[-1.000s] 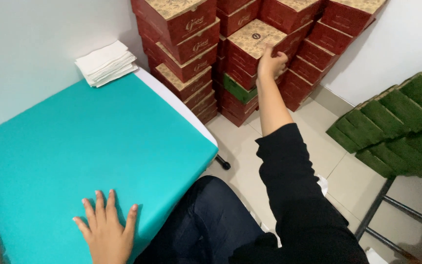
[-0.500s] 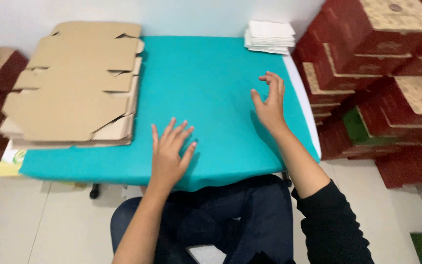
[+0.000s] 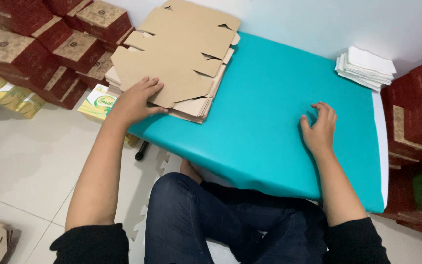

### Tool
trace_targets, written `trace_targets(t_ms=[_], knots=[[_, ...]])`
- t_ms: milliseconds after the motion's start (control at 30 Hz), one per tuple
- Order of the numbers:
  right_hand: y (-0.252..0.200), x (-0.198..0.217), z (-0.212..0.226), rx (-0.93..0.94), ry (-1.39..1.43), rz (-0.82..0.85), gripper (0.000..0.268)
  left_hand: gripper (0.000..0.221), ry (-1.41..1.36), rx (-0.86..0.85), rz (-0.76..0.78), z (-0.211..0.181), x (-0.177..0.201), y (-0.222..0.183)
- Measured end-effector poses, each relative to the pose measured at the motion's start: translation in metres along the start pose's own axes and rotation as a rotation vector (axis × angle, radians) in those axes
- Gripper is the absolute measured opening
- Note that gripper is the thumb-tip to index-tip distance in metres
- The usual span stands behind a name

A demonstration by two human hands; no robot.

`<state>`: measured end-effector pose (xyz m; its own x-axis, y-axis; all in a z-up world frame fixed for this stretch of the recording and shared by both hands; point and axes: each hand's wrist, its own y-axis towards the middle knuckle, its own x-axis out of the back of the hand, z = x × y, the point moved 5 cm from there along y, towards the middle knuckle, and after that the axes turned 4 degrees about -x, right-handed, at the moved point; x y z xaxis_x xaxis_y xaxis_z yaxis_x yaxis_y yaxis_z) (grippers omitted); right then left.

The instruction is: The person assembles a cardboard box by folding a flat piece of cardboard, inserting a white paper insert, and closing the lid. The person handles the cardboard and paper by hand on a teal table.

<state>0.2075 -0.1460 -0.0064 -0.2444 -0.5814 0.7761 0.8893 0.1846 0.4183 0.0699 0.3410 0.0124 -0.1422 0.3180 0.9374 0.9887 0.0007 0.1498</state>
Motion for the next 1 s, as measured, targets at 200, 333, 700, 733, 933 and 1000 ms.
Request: trace_targets(t_ms=[200, 333, 700, 733, 933, 1000], knots=[[-0.001, 0.002, 0.0, -0.049, 0.023, 0.005, 0.035, 0.054, -0.002, 0.054, 0.073, -0.02, 0.027, -0.006], [-0.002, 0.007, 0.009, -0.049, 0.029, 0.008, 0.034, 0.036, -0.07, 0.036, 0.101, -0.025, 0.032, -0.016], [-0.003, 0.009, 0.009, -0.041, 0.086, -0.023, 0.033, 0.007, 0.335, -0.152, -0.902, -0.053, 0.062, -0.025], [-0.004, 0.009, 0.008, -0.047, 0.084, -0.025, 0.033, 0.007, 0.332, -0.157, -0.9, -0.063, 0.063, -0.018], [-0.003, 0.001, -0.014, 0.131, 0.023, -0.171, 0.037, 0.002, 0.135, -0.128, -1.165, -0.099, 0.074, 0.019], [-0.002, 0.001, -0.014, 0.136, 0.04, -0.177, 0.036, 0.011, 0.005, -0.256, -1.201, -0.108, 0.088, 0.03]])
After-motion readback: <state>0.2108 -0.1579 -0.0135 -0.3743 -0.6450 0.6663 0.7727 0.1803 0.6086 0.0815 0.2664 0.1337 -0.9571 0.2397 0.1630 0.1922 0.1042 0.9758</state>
